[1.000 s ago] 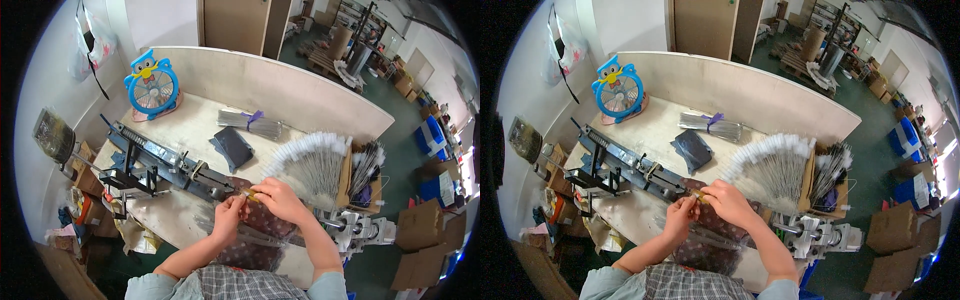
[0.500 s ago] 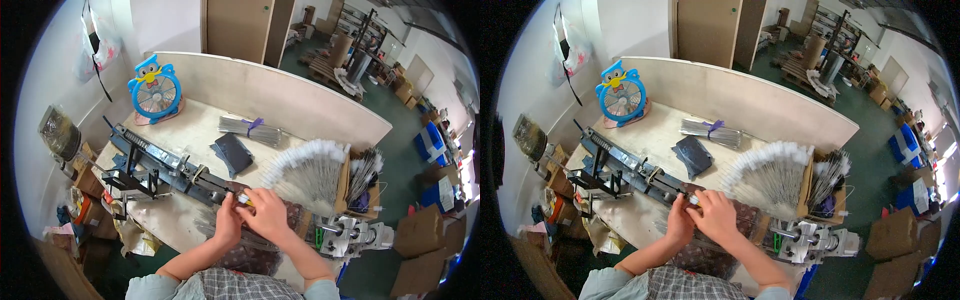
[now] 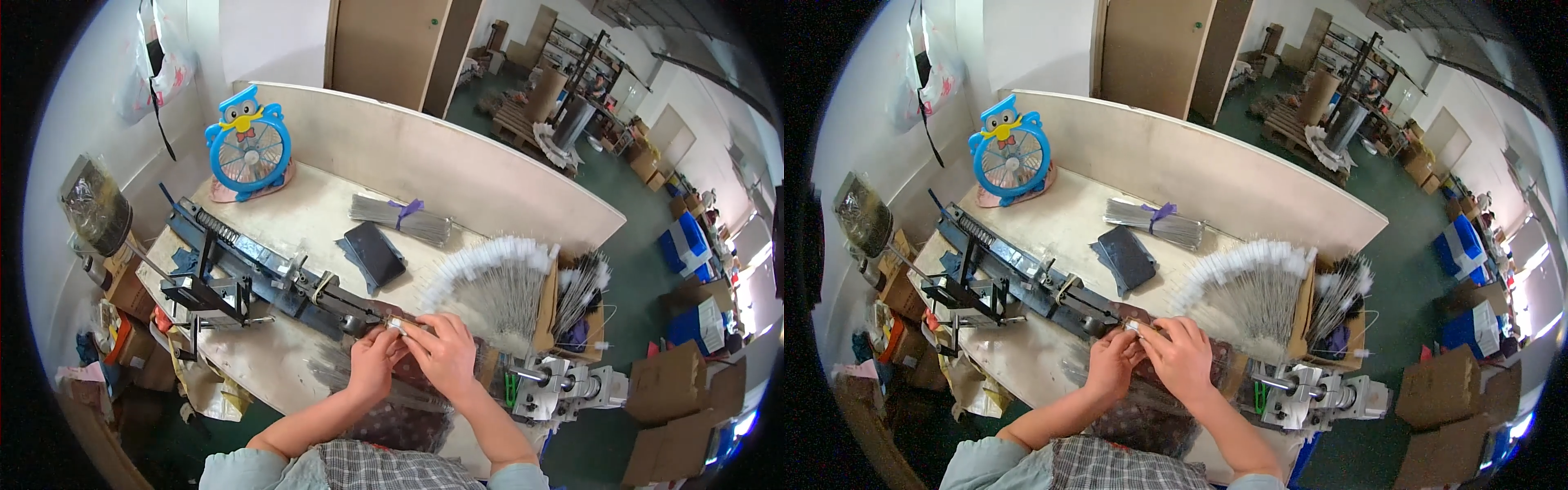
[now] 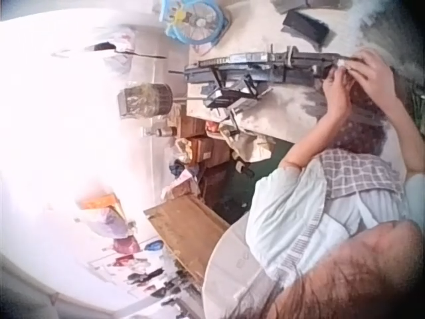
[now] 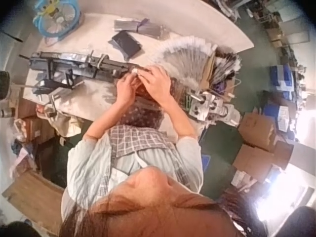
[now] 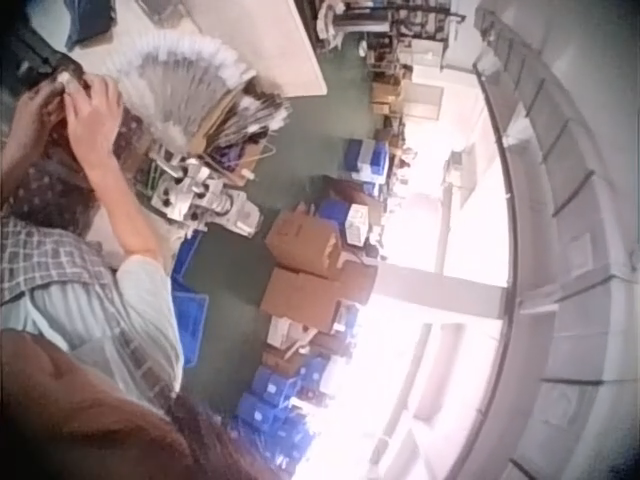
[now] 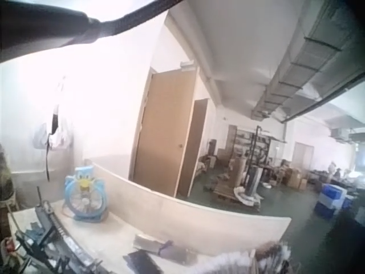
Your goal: Assembling small industrial brushes by inserting bristles into a mechanical holder and securing them.
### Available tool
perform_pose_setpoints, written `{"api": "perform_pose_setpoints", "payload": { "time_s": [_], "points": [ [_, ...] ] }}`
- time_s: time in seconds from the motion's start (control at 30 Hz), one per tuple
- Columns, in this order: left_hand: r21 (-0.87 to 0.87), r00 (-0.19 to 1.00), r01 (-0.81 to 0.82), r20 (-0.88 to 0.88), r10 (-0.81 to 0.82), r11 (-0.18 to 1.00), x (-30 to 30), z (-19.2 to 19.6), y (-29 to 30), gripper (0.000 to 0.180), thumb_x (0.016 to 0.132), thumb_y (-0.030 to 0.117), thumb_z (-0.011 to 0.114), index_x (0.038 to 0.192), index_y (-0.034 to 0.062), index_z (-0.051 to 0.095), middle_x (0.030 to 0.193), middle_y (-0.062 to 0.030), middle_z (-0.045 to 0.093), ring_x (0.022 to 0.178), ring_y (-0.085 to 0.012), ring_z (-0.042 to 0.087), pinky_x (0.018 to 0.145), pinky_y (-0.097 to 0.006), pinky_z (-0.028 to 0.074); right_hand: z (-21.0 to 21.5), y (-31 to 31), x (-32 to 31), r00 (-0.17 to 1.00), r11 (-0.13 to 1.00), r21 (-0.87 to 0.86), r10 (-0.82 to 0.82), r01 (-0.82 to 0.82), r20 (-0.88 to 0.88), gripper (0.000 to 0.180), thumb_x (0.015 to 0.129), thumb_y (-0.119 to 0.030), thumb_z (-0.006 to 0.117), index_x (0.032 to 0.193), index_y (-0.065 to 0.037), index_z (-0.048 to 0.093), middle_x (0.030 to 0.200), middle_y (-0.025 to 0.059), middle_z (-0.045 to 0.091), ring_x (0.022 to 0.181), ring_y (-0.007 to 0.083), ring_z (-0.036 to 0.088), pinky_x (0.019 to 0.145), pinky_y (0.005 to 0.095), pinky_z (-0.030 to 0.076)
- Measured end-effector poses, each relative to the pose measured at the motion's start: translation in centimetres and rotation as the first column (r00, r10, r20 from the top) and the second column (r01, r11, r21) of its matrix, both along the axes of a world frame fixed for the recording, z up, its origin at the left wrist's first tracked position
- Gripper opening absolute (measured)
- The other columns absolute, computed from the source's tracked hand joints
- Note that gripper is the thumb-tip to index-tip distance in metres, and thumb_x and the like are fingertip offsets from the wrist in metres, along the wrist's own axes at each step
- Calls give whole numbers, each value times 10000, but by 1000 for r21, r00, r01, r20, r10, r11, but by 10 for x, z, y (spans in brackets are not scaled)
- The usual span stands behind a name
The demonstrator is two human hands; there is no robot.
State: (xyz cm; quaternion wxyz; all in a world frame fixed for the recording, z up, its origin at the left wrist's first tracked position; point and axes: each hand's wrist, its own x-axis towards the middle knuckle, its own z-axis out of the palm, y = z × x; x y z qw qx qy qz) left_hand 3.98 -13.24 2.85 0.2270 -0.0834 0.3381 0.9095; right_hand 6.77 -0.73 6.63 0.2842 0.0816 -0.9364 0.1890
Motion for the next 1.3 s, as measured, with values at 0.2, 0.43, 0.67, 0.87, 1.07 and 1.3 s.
{"api": "perform_pose_setpoints", "payload": {
  "time_s": [0.2,0.43,0.67,0.87,1.07,1.3],
  "points": [
    [-69,999,-34,20,35,997,6,7,6,160,875,82,578,997,-10,533,928,-67,603,829,-152,612,754,-284,498,-1,14,8,999,999,-32,37,-36,26,220,726,-160,711,945,-145,703,942,8,619,922,213,564,748,349,463],
    [-67,999,-25,20,27,997,2,-6,1,157,881,98,552,990,-14,569,961,-70,615,869,-134,611,797,-281,489,-6,1,0,997,989,-135,64,-57,41,292,673,-93,718,962,-126,698,955,36,625,919,234,572,791,341,472],
    [21,1000,5,19,-6,1000,1,-14,-2,130,911,169,509,901,40,528,875,-35,591,761,-132,585,740,-307,475,-4,-7,-2,1000,987,-158,0,2,17,298,667,-121,732,959,-88,684,955,42,628,897,243,581,783,341,469],
    [17,999,-24,47,24,1000,1,-13,0,113,902,139,525,915,27,530,890,-58,599,805,-148,596,759,-314,485,-8,-4,2,997,994,-88,-66,61,-46,265,672,-158,740,925,-95,690,927,23,633,878,223,583,746,338,460],
    [-29,999,-41,23,42,999,2,5,6,69,881,64,543,922,10,554,914,-65,611,832,-136,605,775,-283,487,-10,5,5,996,999,-5,-49,49,-69,204,696,-179,736,893,-139,703,909,-3,631,867,196,581,716,334,451],
    [-46,1000,-17,16,18,999,1,-6,3,139,903,128,518,970,9,547,952,-75,614,865,-150,609,797,-299,487,9,3,6,997,997,-71,-18,13,-68,208,674,-171,750,862,-101,699,888,4,631,856,219,582,738,345,455]
  ]
}}
